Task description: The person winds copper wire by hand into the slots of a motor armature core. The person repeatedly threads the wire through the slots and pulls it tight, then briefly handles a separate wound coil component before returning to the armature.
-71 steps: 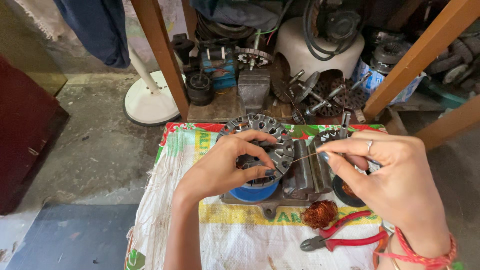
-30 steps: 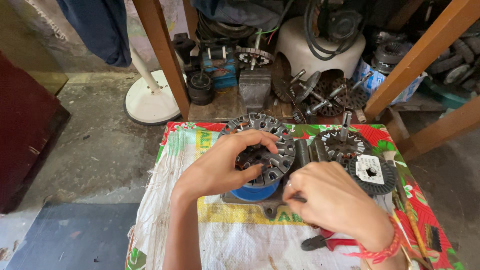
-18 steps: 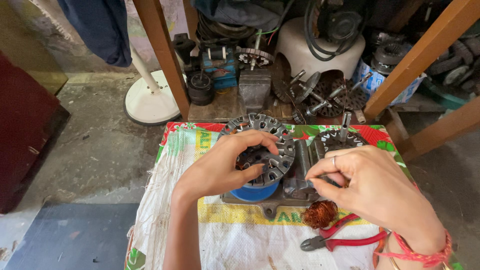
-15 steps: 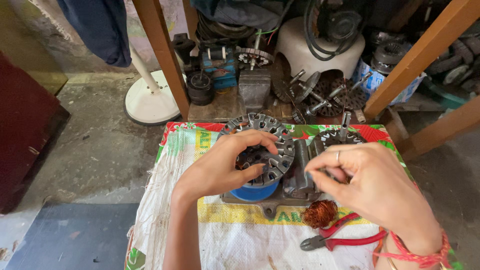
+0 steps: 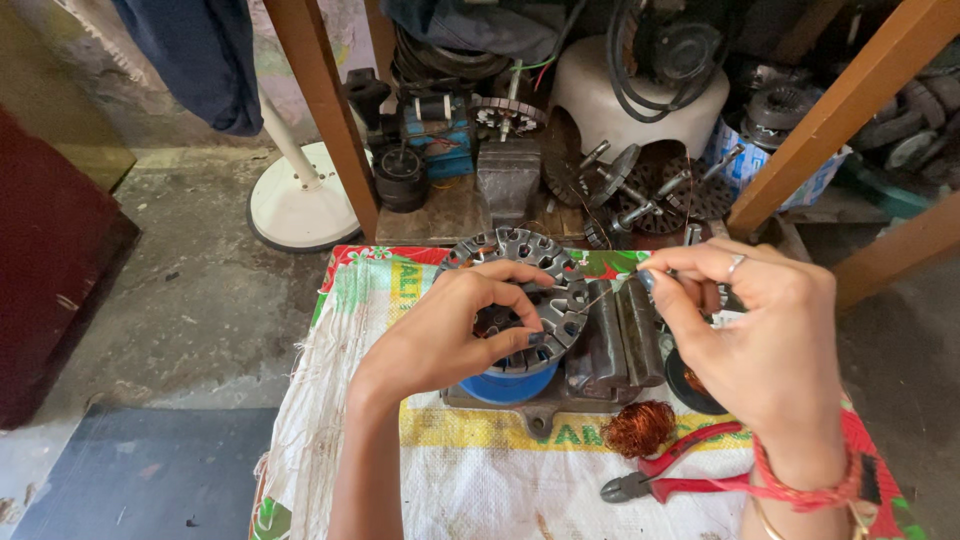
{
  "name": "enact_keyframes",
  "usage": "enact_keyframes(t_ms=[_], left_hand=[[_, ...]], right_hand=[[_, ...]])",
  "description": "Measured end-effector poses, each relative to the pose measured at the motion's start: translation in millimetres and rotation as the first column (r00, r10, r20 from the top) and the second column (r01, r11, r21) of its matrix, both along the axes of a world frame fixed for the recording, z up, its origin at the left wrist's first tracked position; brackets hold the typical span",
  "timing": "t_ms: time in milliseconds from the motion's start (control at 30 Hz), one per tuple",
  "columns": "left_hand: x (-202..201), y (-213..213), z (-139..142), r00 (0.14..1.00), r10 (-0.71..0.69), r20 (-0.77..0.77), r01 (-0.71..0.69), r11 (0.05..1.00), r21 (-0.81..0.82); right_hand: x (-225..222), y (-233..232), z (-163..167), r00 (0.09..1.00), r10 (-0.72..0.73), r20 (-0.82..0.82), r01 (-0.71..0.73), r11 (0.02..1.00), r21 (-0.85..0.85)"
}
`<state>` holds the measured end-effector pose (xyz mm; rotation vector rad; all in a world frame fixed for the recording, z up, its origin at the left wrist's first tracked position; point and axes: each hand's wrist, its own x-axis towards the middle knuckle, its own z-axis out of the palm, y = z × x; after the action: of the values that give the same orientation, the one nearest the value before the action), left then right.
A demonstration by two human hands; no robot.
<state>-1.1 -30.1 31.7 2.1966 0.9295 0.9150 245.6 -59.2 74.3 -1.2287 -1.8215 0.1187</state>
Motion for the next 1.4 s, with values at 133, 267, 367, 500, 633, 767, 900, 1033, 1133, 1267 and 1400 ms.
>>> enact_keyframes(t_ms=[133, 267, 367, 500, 633, 767, 900, 1033, 1133, 1267, 1400], left_hand=[[1, 0, 0, 1.0, 0.016, -0.003, -0.016, 0.999, 0.029], [2, 1, 0, 1.0, 0.011, 0.001, -0.011, 0.998, 0.057], [1, 0, -1, 1.0, 0.007, 0.001, -0.007, 0.999, 0.045], [0, 2, -3, 1.0, -0.001, 0.009, 0.001, 1.0, 0.016], [0, 3, -4, 0.999, -0.025, 0.024, 0.023, 0.997, 0.069], [-2, 3, -3, 0.999, -0.047, 0.024, 0.045, 0.997, 0.067], [-4, 1, -2, 0.999, -0.051, 0.015, 0.051, 0.999, -0.005], [-4, 2, -3, 0.992, -0.088, 0.092, 0.088, 0.996, 0.004], [-3, 3, -6, 0.99, -0.1, 0.1, 0.097, 0.995, 0.033], [-2, 2, -7, 0.989, -0.095, 0.11, 0.093, 0.995, 0.017], [-3, 1, -5, 0.988, -0.1, 0.115, 0.099, 0.995, 0.018]], right_hand=[[-12, 4, 7, 0.935, -0.084, 0.344, -0.01, 0.965, 0.26], [-26, 3, 5, 0.89, 0.093, 0.446, -0.267, 0.9, 0.346], [-33, 1, -4, 0.881, 0.274, 0.387, -0.355, 0.922, 0.155], [-35, 7, -15, 0.874, 0.358, 0.328, -0.337, 0.934, -0.12], [-34, 8, -19, 0.898, 0.329, 0.292, -0.27, 0.936, -0.227], [-35, 8, -22, 0.891, 0.262, 0.37, -0.192, 0.957, -0.216], [-36, 5, -23, 0.893, 0.248, 0.375, -0.185, 0.963, -0.196], [-37, 3, -21, 0.869, 0.386, 0.31, -0.316, 0.914, -0.253], [-36, 1, -18, 0.817, 0.488, 0.309, -0.367, 0.852, -0.374], [-31, -1, -20, 0.765, 0.555, 0.327, -0.366, 0.792, -0.488], [-17, 3, -26, 0.742, 0.569, 0.354, -0.356, 0.783, -0.511]])
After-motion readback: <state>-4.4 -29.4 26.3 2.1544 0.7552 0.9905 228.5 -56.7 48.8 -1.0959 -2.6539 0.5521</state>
